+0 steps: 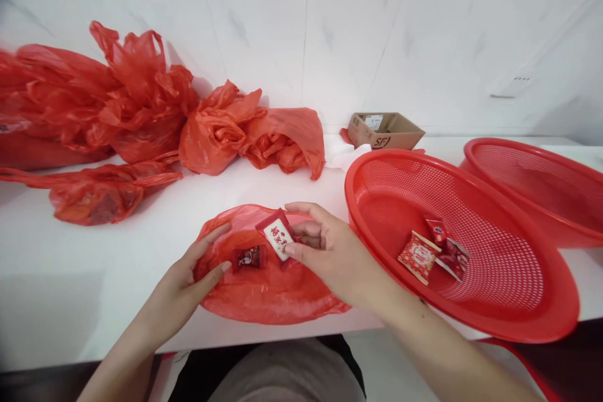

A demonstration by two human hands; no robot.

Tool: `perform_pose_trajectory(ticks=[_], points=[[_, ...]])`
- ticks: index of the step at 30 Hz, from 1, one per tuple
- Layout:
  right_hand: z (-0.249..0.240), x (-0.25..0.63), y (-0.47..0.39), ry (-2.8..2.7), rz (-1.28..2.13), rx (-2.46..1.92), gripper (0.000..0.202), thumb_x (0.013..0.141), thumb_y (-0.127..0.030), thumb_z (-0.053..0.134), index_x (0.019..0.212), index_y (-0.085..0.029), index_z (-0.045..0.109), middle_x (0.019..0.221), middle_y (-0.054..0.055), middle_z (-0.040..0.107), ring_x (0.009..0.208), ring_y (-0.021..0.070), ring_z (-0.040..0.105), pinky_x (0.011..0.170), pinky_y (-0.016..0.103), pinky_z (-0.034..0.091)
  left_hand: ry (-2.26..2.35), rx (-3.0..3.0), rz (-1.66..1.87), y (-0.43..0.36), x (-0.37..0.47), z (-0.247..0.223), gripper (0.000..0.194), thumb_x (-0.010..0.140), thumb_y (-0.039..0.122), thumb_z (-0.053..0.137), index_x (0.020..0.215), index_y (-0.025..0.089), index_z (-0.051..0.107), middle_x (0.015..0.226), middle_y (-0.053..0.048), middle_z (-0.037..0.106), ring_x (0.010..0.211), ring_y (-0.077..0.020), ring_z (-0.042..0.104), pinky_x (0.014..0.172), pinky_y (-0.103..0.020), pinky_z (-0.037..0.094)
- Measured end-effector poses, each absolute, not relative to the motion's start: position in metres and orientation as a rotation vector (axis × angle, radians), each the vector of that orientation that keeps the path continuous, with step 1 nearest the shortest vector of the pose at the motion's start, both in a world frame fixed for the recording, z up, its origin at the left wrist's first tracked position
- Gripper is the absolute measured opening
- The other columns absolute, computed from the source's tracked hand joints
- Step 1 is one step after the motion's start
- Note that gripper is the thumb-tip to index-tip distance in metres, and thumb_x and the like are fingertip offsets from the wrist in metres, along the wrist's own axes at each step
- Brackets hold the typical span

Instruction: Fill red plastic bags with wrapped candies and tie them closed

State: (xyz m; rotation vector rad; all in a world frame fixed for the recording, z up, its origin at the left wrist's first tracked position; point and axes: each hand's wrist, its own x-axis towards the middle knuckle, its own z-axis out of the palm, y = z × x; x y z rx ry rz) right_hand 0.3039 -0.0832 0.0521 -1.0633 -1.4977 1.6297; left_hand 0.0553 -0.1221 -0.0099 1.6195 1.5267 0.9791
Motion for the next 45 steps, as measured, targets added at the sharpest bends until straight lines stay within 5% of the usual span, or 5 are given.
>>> perform_pose_trajectory(ticks=[7, 18, 24, 37, 45], points=[[0.032, 0.281, -0.092, -1.217, 1.645, -0.826, 0.059, 0.082, -0.021, 0.071, 0.134, -0.036, 0.049, 0.11, -0.001, 0.066, 0.088, 0.0123, 0.069, 0.078, 0.03, 0.061, 1.542, 1.56, 1.036, -0.126, 0.056, -0.013, 0.056, 0.091, 0.043, 0.056, 0.144, 0.025, 0.047, 0.151, -0.009, 0.047, 0.138, -0.0275, 0.044, 0.118, -0.048, 0.031], [0.031, 0.265, -0.09, -0.858, 1.695, -0.814, 0.037, 0.077, -0.032, 0.078, 0.097, -0.025, 0.049, 0.084, -0.005, 0.068, 0.074, 0.0153, 0.073, 0.063, 0.025, 0.061, 1.597, 1.624, 1.017, -0.124, 0.058, -0.013, 0.056, 0.091, 0.043, 0.055, 0.145, 0.027, 0.046, 0.152, -0.007, 0.046, 0.14, -0.027, 0.043, 0.117, -0.046, 0.032], [0.031, 0.264, -0.093, -0.818, 1.779, -0.755, 0.034, 0.087, -0.04, 0.066, 0.117, -0.024, 0.057, 0.091, 0.002, 0.071, 0.082, 0.019, 0.073, 0.069, 0.032, 0.062, 1.59, 1.607, 1.048, -0.125, 0.06, -0.009, 0.053, 0.091, 0.044, 0.055, 0.142, 0.028, 0.05, 0.149, -0.006, 0.049, 0.139, -0.0262, 0.043, 0.116, -0.045, 0.033], [0.028, 0.264, -0.095, -0.869, 1.704, -0.749, 0.031, 0.085, -0.042, 0.069, 0.108, -0.023, 0.061, 0.086, 0.002, 0.071, 0.086, 0.0209, 0.073, 0.076, 0.036, 0.062, 1.589, 1.612, 1.05, -0.125, 0.06, -0.011, 0.05, 0.092, 0.043, 0.056, 0.139, 0.029, 0.052, 0.146, -0.005, 0.052, 0.138, -0.0249, 0.045, 0.116, -0.044, 0.035], [0.026, 0.263, -0.1, -1.078, 1.547, -0.837, 0.027, 0.085, -0.028, 0.071, 0.107, -0.026, 0.055, 0.101, 0.0, 0.071, 0.092, 0.0165, 0.071, 0.089, 0.036, 0.059, 1.584, 1.582, 1.058, -0.124, 0.062, -0.012, 0.048, 0.092, 0.042, 0.056, 0.137, 0.028, 0.053, 0.145, -0.005, 0.053, 0.137, -0.0242, 0.046, 0.116, -0.043, 0.035]])
